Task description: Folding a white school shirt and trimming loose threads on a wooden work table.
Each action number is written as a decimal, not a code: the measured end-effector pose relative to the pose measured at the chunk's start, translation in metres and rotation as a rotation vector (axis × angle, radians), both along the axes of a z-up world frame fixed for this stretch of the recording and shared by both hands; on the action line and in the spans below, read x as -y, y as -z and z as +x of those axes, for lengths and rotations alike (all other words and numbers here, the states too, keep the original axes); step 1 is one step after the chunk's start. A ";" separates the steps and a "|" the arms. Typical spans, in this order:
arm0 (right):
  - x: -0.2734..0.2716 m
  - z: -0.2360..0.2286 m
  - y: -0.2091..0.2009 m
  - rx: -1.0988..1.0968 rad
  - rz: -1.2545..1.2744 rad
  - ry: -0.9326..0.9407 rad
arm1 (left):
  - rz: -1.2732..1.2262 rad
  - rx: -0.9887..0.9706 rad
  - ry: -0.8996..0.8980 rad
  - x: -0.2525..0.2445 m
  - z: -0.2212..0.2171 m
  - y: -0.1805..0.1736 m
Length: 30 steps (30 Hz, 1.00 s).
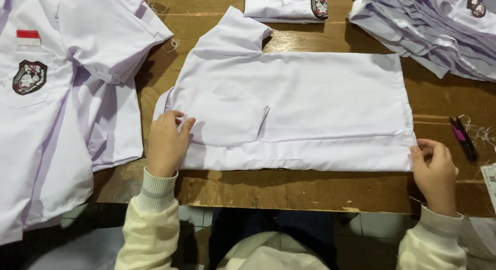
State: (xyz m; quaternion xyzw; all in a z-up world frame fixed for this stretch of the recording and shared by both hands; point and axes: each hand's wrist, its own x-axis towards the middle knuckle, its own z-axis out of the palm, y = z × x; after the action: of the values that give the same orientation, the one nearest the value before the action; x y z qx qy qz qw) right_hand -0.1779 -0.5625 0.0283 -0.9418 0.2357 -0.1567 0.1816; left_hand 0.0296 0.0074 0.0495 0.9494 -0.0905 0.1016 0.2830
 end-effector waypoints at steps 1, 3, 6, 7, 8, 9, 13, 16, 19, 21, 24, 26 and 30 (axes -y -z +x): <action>-0.008 0.003 -0.011 -0.028 0.068 0.039 | 0.022 -0.052 -0.034 -0.004 -0.008 0.000; -0.011 0.011 -0.015 -0.056 0.080 0.081 | 0.037 -0.062 -0.049 -0.005 -0.013 0.000; 0.007 0.016 0.011 -0.061 0.040 0.142 | 0.050 -0.053 -0.069 -0.002 -0.017 0.003; 0.017 0.017 0.025 -0.038 -0.011 0.153 | 0.048 -0.033 -0.081 0.000 -0.018 0.005; 0.016 0.017 0.030 -0.037 -0.011 0.157 | 0.048 -0.033 -0.076 0.001 -0.019 0.009; 0.016 0.016 0.036 0.001 -0.071 0.133 | 0.015 0.032 -0.088 0.003 -0.020 0.014; 0.023 0.016 0.052 0.027 -0.179 0.124 | -0.043 0.110 -0.146 0.007 -0.020 0.028; 0.006 0.021 0.038 0.004 -0.203 0.131 | 0.000 0.076 -0.211 0.008 -0.017 0.028; 0.013 0.024 0.046 -0.032 -0.246 0.167 | 0.049 0.053 -0.222 0.011 -0.014 0.032; 0.012 0.023 0.046 -0.044 -0.252 0.165 | 0.069 0.040 -0.231 0.012 -0.014 0.033; 0.012 0.023 0.044 -0.051 -0.268 0.161 | 0.102 0.070 -0.220 0.011 -0.013 0.036; 0.011 0.021 0.044 -0.052 -0.278 0.154 | 0.116 0.108 -0.203 0.009 -0.016 0.034; -0.024 0.019 0.018 0.208 -0.476 0.129 | 0.152 0.478 -0.109 0.014 -0.037 0.006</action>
State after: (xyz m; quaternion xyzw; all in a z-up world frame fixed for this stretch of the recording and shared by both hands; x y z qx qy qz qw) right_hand -0.1591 -0.5385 0.0100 -0.9198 0.2317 -0.3150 -0.0321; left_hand -0.0071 -0.0070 0.0436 0.9204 -0.1110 0.3314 0.1755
